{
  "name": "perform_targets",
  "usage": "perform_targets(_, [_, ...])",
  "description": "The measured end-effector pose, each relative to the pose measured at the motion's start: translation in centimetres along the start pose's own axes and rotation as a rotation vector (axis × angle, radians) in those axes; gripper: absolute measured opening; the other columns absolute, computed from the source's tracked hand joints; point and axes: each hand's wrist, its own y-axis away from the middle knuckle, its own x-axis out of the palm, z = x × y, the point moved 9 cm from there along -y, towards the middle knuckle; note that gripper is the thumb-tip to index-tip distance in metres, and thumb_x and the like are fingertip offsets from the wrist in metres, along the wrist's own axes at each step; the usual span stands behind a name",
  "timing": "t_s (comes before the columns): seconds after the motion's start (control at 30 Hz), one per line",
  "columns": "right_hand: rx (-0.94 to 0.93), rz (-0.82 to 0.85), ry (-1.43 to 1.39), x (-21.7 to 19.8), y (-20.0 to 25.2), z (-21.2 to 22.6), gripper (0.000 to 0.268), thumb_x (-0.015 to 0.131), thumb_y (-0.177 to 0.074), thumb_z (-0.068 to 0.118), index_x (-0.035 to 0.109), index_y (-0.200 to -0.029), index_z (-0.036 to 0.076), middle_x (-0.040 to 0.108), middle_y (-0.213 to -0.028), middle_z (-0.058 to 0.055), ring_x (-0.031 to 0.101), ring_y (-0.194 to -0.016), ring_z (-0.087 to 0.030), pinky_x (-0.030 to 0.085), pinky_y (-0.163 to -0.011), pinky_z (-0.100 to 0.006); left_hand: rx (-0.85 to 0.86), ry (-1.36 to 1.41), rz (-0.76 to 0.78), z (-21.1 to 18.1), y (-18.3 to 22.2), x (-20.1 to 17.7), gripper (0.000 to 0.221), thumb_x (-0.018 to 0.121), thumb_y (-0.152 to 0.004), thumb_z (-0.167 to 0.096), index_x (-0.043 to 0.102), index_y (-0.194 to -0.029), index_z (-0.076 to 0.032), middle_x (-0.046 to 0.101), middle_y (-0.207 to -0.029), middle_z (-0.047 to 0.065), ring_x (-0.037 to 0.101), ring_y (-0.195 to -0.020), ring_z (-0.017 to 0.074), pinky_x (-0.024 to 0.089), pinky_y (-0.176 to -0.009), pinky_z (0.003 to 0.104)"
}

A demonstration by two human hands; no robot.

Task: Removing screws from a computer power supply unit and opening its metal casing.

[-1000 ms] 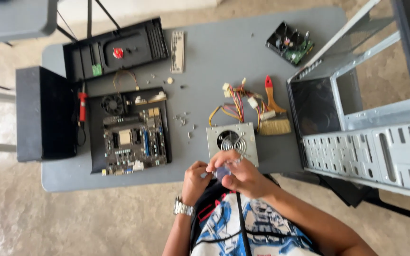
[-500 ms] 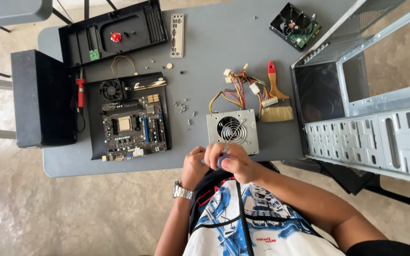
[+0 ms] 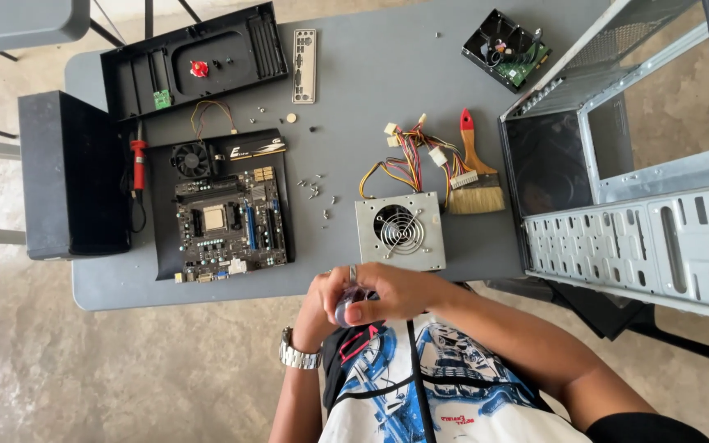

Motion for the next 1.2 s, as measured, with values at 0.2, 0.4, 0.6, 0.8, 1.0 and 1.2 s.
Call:
perform_targets(0.2, [-0.064, -0.066, 0.181, 0.6, 1.2, -2.1, 0.029, 0.048, -0.101, 0.029, 0.063, -0.089, 0.006, 0.058, -0.077, -0.005, 0.049, -0.068, -0.011, 0.042, -0.065, -0.027, 0.084, -0.048, 0.031, -2.4, -0.6, 0.3, 0.019, 0.064, -0.070, -0.029, 0.052, -0.058, -0.020, 0.055, -0.057, -0.004, 0.060, -0.054, 0.0214, 0.051, -0.057, 0.026])
perform_targets(0.4, [-0.107, 0.000, 0.029, 0.4, 0.5, -1.0, 0.050, 0.057, -0.092, 0.052, 0.050, -0.102, 0.003, 0.061, -0.065, -0.005, 0.047, -0.047, -0.005, 0.038, -0.043, -0.018, 0.224, -0.244, -0.109, -1.5, 0.0, 0.7, 0.016, 0.064, -0.066, -0.005, 0.052, -0.056, -0.006, 0.055, -0.053, 0.016, 0.056, -0.050, 0.0373, 0.050, -0.050, 0.040])
perform_targets(0.6, [-0.169, -0.390, 0.449, -2.7, 2.1, -1.4, 0.045, 0.088, -0.067, 0.042, 0.069, -0.091, 0.007, 0.057, -0.089, -0.005, 0.057, -0.085, -0.016, 0.042, -0.072, -0.027, 0.072, -0.028, -0.167, -0.2, -0.6, -0.7, 0.025, 0.071, -0.066, -0.023, 0.050, -0.057, -0.014, 0.053, -0.054, 0.002, 0.052, -0.051, 0.0274, 0.048, -0.051, 0.031])
perform_targets(0.8, [-0.070, -0.447, 0.152, -3.1, 1.8, -1.3, 0.044, 0.069, -0.085, 0.032, 0.062, -0.114, 0.000, 0.069, -0.081, -0.008, 0.063, -0.088, -0.015, 0.044, -0.078, -0.026, 0.135, 0.024, -0.060, -2.0, -1.0, -0.6, 0.023, 0.069, -0.068, -0.017, 0.052, -0.057, -0.005, 0.056, -0.055, 0.010, 0.053, -0.053, 0.0333, 0.047, -0.050, 0.035])
perform_targets(1.0, [-0.133, -0.534, 0.143, -4.8, 2.6, -1.2, 0.041, 0.046, -0.101, 0.038, 0.062, -0.106, 0.000, 0.073, -0.088, -0.012, 0.063, -0.093, -0.012, 0.048, -0.086, -0.030, 0.059, -0.069, -0.217, -3.7, -1.2, -2.3, 0.013, 0.076, -0.066, -0.013, 0.064, -0.064, -0.011, 0.063, -0.058, 0.006, 0.063, -0.057, 0.0325, 0.051, -0.054, 0.036])
perform_targets(1.2, [-0.324, -0.472, 0.501, -3.8, 3.5, 2.8, 0.044, 0.087, -0.069, 0.029, 0.070, -0.097, 0.000, 0.063, -0.091, -0.015, 0.062, -0.081, -0.023, 0.050, -0.080, -0.036, 0.038, -0.180, -0.274, -5.2, -1.8, -3.1, 0.022, 0.074, -0.067, -0.019, 0.053, -0.067, -0.015, 0.055, -0.059, 0.001, 0.060, -0.058, 0.0290, 0.051, -0.059, 0.033])
